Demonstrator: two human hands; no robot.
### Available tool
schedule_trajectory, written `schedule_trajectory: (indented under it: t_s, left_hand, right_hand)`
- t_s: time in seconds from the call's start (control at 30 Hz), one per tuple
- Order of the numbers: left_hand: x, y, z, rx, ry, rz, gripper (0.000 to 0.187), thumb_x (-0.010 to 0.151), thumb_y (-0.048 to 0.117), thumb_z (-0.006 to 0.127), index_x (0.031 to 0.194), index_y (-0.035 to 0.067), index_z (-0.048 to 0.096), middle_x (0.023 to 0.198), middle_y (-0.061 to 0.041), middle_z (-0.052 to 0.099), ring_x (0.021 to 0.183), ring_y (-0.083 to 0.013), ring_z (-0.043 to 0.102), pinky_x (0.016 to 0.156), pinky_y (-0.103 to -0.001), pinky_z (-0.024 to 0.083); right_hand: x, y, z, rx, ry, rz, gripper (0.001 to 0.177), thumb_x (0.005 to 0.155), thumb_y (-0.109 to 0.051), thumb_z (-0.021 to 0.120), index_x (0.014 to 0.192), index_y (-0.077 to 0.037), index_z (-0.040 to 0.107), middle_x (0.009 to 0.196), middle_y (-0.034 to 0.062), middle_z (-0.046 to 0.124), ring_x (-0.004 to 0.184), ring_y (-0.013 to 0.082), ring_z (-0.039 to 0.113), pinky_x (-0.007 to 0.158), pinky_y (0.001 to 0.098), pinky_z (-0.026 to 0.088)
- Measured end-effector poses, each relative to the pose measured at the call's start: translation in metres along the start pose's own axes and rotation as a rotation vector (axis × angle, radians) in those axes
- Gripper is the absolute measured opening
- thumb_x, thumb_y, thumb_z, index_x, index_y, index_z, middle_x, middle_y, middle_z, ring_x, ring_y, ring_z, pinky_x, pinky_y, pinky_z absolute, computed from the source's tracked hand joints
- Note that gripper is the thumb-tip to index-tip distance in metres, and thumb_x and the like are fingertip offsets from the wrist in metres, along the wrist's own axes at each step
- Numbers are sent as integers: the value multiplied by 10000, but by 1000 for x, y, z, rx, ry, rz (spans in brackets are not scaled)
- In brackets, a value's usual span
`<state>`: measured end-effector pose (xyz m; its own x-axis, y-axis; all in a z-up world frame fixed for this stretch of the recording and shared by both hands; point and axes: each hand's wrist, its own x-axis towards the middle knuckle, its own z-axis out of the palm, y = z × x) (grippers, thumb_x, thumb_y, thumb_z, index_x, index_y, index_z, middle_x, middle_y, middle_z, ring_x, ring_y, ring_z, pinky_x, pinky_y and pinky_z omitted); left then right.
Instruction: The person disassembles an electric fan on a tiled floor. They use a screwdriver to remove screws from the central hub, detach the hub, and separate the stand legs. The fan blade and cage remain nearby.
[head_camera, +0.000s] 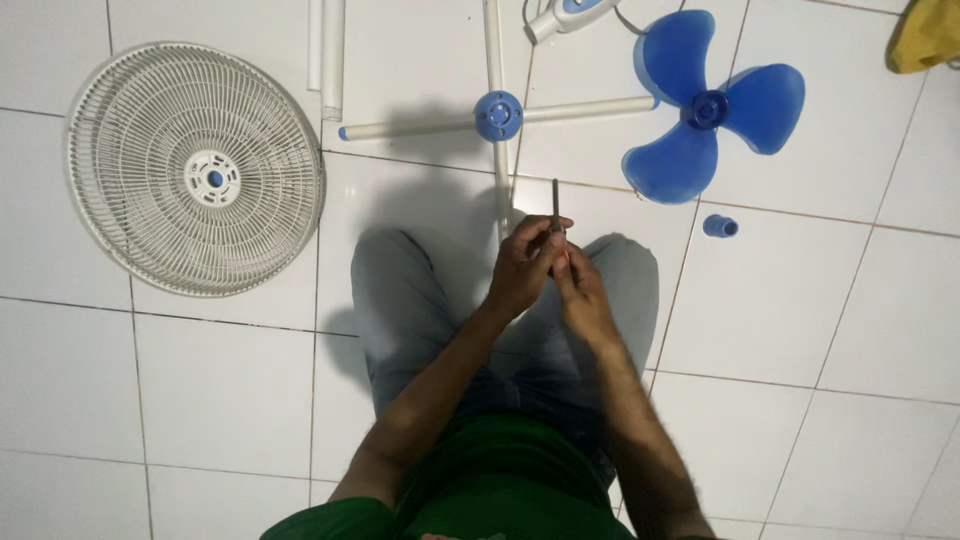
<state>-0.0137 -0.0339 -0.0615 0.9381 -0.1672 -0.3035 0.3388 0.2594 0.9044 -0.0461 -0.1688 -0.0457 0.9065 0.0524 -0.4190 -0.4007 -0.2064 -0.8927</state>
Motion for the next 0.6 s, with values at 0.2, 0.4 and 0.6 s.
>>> schedule_trajectory:
  t_s: [0.2,0.4,0.6]
  left_hand:
    - [35,-17,-14,-68,189,-4,335,1055,284,607,1241,18,689,904,-48,720,864,-109,700,799,-272,578]
    - [60,-36,-16,30,178,-62,329,1040,278,621,1076,-20,755,796,-67,721,772,-120,700,732,-276,568]
    - [85,-56,-24,-33,186,-130,329,1039,297,632,1119,5,759,838,-42,720,799,-108,680,749,-269,573]
  right_hand:
    - [5,24,0,7,149,31,518,1044,-403,603,1393,-19,617,859,10,614,695,88,555,614,248,469]
    - [15,21,4,-14,191,48,431,1100,-334,573,1406,-30,557,801,3,574,633,68,515,560,228,434]
    - [42,14,5,50,300,81,464,1010,-287,652,1387,-21,602,902,6,673,639,50,554,543,211,469]
